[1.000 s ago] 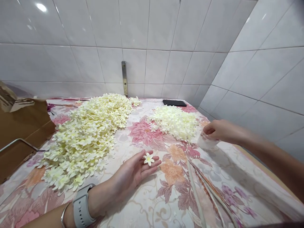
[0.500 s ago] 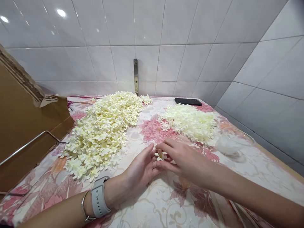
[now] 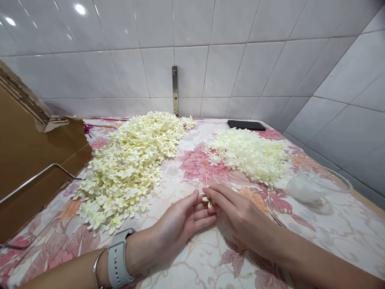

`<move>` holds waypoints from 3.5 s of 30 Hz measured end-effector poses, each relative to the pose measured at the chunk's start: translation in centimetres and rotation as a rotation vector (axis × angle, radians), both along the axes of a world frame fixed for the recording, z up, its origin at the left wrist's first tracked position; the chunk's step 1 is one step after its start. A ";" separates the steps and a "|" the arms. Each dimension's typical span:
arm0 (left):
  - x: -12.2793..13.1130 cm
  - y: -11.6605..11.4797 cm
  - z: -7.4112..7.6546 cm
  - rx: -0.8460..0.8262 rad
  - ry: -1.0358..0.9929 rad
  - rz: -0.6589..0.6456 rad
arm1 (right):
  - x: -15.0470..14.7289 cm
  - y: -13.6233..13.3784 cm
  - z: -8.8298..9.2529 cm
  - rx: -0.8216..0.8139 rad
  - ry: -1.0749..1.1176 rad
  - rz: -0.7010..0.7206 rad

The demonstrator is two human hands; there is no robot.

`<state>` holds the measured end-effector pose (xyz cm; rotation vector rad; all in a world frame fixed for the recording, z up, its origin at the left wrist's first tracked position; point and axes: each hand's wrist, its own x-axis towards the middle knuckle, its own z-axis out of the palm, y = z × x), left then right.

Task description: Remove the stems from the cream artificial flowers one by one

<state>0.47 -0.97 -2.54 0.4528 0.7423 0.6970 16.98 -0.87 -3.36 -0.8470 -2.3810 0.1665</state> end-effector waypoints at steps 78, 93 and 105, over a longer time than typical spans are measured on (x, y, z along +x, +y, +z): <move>-0.6 0.0 0.4 0.749 0.557 -0.040 | -1.5 -1.3 -1.2 0.317 -0.575 -0.325; -1.0 0.8 -0.4 1.033 0.904 0.073 | 0.8 1.1 1.3 -0.598 0.224 -0.163; -1.0 0.8 0.0 0.936 0.883 -0.018 | 1.0 1.1 0.9 -1.023 0.651 -0.081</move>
